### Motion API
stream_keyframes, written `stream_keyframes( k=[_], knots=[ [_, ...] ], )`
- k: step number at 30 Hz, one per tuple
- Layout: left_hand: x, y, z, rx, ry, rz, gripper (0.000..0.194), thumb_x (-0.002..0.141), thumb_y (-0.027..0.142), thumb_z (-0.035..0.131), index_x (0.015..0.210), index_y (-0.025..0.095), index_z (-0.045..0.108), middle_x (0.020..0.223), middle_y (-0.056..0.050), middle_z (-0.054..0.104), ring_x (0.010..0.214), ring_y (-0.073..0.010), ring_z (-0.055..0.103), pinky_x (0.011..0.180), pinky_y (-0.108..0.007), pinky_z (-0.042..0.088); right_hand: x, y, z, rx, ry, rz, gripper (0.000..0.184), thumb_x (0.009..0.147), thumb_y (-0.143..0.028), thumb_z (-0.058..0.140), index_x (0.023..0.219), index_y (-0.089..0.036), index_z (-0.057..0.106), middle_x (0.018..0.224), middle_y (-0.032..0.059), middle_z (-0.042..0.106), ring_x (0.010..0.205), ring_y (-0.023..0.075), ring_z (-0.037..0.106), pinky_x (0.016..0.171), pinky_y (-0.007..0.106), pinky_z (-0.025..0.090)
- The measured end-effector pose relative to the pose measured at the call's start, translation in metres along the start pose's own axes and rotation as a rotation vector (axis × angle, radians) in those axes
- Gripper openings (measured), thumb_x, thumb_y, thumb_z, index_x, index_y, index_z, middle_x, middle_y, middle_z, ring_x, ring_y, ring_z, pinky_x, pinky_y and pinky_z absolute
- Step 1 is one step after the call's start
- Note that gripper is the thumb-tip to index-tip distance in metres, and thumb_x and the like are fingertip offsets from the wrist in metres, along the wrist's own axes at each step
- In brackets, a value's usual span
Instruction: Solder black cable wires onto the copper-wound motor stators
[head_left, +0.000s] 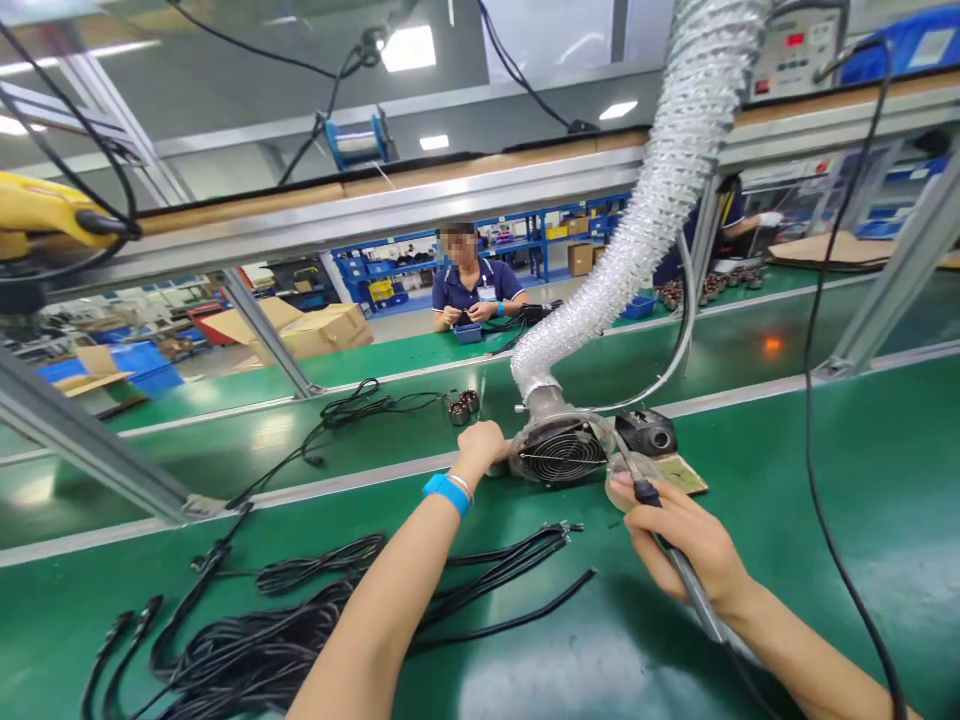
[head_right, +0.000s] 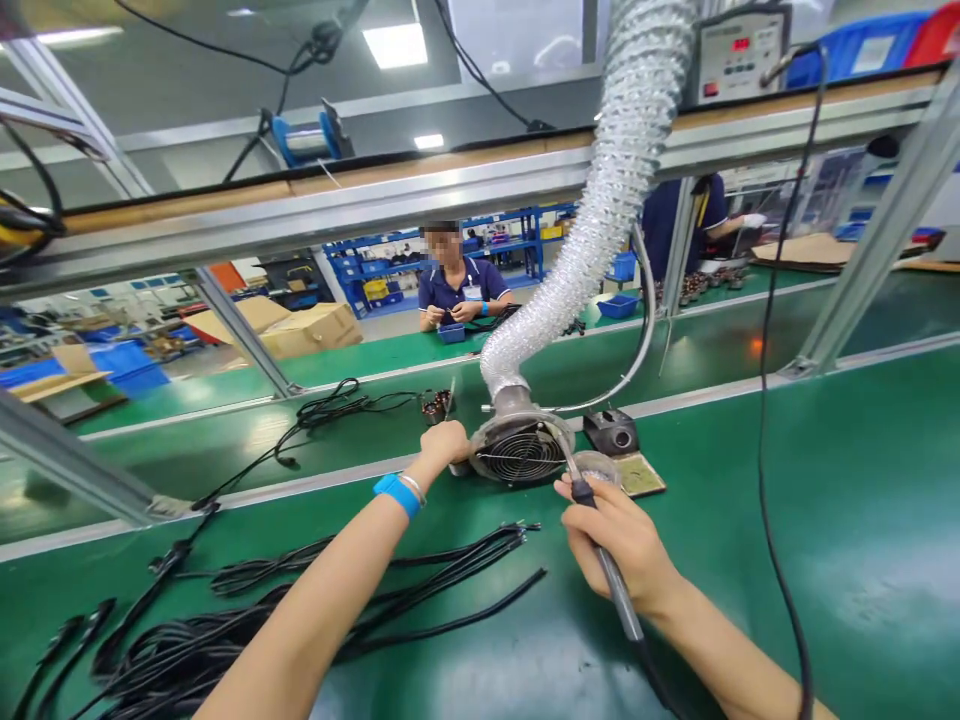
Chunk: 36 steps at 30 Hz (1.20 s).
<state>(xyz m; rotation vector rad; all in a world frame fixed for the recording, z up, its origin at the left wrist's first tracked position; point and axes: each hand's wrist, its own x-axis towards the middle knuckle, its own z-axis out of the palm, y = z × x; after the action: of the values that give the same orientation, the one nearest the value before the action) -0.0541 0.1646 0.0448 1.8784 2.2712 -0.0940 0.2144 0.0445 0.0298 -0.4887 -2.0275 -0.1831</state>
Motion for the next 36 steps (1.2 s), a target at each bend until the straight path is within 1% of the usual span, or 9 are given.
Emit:
stream_keyframes(
  k=[5, 11, 14, 18, 22, 25, 30, 33, 36],
  knots=[
    [-0.013, -0.037, 0.0, 0.062, 0.01, -0.094, 0.049, 0.073, 0.05, 0.067, 0.102, 0.01, 0.074, 0.108, -0.023, 0.068, 0.102, -0.0333, 0.067, 0.075, -0.031, 0.053, -0.022, -0.005, -0.028, -0.007, 0.069, 0.086, 0.031, 0.077, 0.003, 0.057, 0.098, -0.02, 0.058, 0.115, 0.0096, 0.067, 0.108, 0.0231, 0.067, 0.09, 0.04, 0.059],
    [-0.076, -0.088, -0.01, 0.18, 0.094, -0.137, 0.04, 0.085, 0.052, 0.051, 0.081, 0.017, 0.071, 0.09, -0.013, 0.07, 0.09, -0.027, 0.067, 0.062, -0.027, 0.042, -0.058, -0.018, -0.034, -0.032, 0.085, 0.251, 0.026, 0.079, -0.002, 0.059, 0.098, -0.02, 0.057, 0.112, 0.0115, 0.067, 0.105, 0.0251, 0.067, 0.09, 0.04, 0.057],
    [-0.114, -0.075, -0.013, 0.196, 0.128, -0.074, 0.041, 0.086, 0.055, 0.05, 0.083, 0.021, 0.072, 0.085, -0.007, 0.07, 0.085, -0.0242, 0.065, 0.059, -0.028, 0.036, -0.051, -0.027, -0.025, -0.007, 0.076, 0.253, 0.026, 0.081, -0.002, 0.059, 0.101, -0.018, 0.055, 0.11, 0.012, 0.068, 0.103, 0.0222, 0.068, 0.088, 0.035, 0.057],
    [-0.154, -0.012, 0.0, 0.075, 0.09, 0.267, 0.028, 0.082, 0.05, 0.059, 0.085, 0.027, 0.074, 0.094, 0.0, 0.071, 0.087, -0.0213, 0.065, 0.061, -0.028, 0.035, -0.048, -0.029, -0.015, 0.008, 0.048, 0.278, 0.026, 0.083, -0.006, 0.059, 0.106, -0.016, 0.052, 0.111, 0.0121, 0.069, 0.1, 0.0193, 0.068, 0.086, 0.031, 0.057],
    [-0.168, 0.058, 0.019, 0.044, -0.029, 0.62, 0.023, 0.081, 0.043, 0.064, 0.084, 0.022, 0.072, 0.091, -0.002, 0.071, 0.085, -0.0218, 0.066, 0.057, -0.029, 0.031, -0.064, -0.025, -0.02, -0.005, -0.004, 0.376, 0.026, 0.084, -0.009, 0.055, 0.108, -0.018, 0.052, 0.09, 0.0039, 0.069, 0.078, 0.014, 0.068, 0.073, 0.026, 0.056],
    [-0.166, 0.082, 0.028, 0.01, -0.065, 0.722, 0.022, 0.083, 0.041, 0.065, 0.092, 0.022, 0.073, 0.094, -0.004, 0.072, 0.087, -0.0233, 0.067, 0.058, -0.028, 0.035, -0.075, -0.027, -0.028, 0.032, -0.09, 0.433, 0.03, 0.083, -0.01, 0.05, 0.112, -0.017, 0.046, 0.078, -0.0004, 0.065, 0.068, 0.0106, 0.065, 0.066, 0.021, 0.055],
    [-0.163, 0.059, 0.04, -0.428, -0.028, 0.622, 0.024, 0.09, 0.034, 0.061, 0.107, 0.022, 0.074, 0.104, -0.002, 0.072, 0.09, -0.0175, 0.065, 0.078, -0.025, 0.043, -0.081, -0.039, -0.032, 0.196, -0.228, 0.527, 0.048, 0.074, -0.014, 0.051, 0.121, -0.017, 0.041, 0.096, 0.004, 0.067, 0.086, 0.0128, 0.068, 0.08, 0.023, 0.058],
    [-0.172, 0.033, 0.055, -0.633, -0.169, 0.505, 0.029, 0.094, 0.036, 0.051, 0.098, 0.017, 0.073, 0.085, -0.001, 0.069, 0.07, -0.0116, 0.055, 0.067, -0.023, 0.039, -0.082, -0.044, -0.027, 0.247, -0.276, 0.525, 0.053, 0.075, -0.016, 0.055, 0.126, -0.018, 0.041, 0.11, 0.008, 0.064, 0.098, 0.016, 0.067, 0.087, 0.029, 0.057],
    [-0.183, 0.018, 0.071, -0.655, -0.338, 0.491, 0.034, 0.094, 0.04, 0.049, 0.094, 0.015, 0.071, 0.068, 0.001, 0.056, 0.06, -0.0094, 0.042, 0.057, -0.021, 0.031, -0.083, -0.046, -0.019, 0.212, -0.302, 0.464, 0.052, 0.078, -0.022, 0.065, 0.126, -0.018, 0.043, 0.111, 0.0091, 0.062, 0.099, 0.0193, 0.065, 0.086, 0.033, 0.057]
  ],
)
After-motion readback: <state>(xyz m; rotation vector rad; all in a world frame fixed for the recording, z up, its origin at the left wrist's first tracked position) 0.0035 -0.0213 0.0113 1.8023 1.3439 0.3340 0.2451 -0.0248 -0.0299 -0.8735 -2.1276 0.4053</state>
